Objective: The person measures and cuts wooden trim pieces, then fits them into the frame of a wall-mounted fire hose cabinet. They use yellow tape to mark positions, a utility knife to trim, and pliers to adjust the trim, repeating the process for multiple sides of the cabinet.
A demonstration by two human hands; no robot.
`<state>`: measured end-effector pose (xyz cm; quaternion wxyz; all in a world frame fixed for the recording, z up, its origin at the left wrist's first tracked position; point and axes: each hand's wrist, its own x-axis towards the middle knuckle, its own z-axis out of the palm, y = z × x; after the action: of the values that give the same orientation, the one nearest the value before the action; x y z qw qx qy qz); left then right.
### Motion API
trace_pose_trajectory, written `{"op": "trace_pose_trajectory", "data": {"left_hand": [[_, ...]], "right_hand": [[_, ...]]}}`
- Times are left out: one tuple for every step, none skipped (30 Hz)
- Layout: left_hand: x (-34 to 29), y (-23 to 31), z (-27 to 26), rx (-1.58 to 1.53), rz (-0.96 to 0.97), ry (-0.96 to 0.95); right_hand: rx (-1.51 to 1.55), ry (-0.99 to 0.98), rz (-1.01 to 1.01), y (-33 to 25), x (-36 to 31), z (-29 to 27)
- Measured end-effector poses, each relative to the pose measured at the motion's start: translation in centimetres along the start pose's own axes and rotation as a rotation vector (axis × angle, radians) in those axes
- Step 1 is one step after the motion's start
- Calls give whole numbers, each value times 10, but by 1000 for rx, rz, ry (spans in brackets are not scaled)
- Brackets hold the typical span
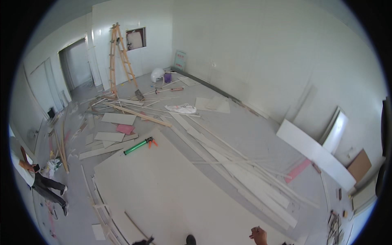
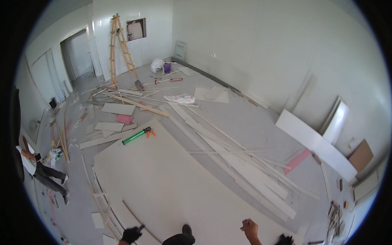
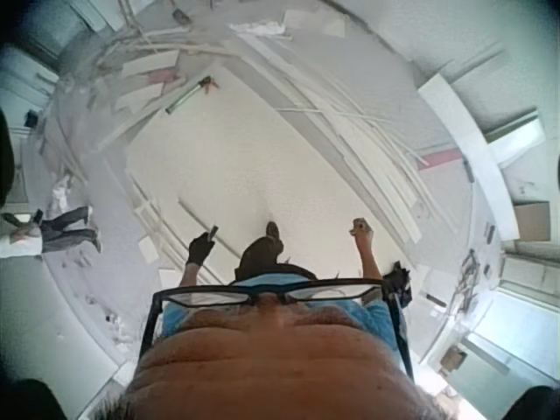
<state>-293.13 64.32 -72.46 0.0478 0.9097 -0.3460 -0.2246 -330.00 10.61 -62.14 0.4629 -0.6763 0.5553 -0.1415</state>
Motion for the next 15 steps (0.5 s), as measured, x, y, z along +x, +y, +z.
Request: {"op": "trace_pose_trajectory", "data": {"left_hand": [[54, 48, -69, 10, 95, 190], [98, 109, -163, 46, 161, 238], [144, 124, -203, 114, 245, 341], [184, 144, -255, 22, 371, 579], [221, 152, -291, 135, 323, 821], [245, 190, -366, 86, 293, 934], [277, 190, -389, -458, 246, 784], [301, 217, -437, -1259, 162, 583], [340, 213, -461, -1292, 328, 751], [370, 212, -487, -1281, 354, 838], [406, 204, -507, -1356, 400, 932], [434, 199, -531, -1399, 400, 1019], [459, 192, -553, -1439, 398, 1106], [483, 176, -569, -1502, 350, 1187], [506, 157, -583, -1554, 293, 1272]], "right_hand": [[17, 0, 16, -3, 19, 0], [72, 7, 142, -1, 36, 4], [372, -77, 138, -15, 32, 2], [240, -64, 163, -32, 44, 5], [108, -69, 169, -48, 63, 13], [125, -45, 203, -46, 76, 20], [141, -38, 229, -31, 93, 25], [186, -5, 271, -17, 108, 41], [353, 9, 258, -26, 127, 52], [254, -6, 253, -30, 152, 60], [156, -22, 248, -35, 184, 68], [-126, -134, 159, -46, 223, 74], [-408, -247, 70, -60, 263, 87], [-70, 80, 119, -80, 302, 129], [-58, -3, 37, -148, 340, 143]]}}
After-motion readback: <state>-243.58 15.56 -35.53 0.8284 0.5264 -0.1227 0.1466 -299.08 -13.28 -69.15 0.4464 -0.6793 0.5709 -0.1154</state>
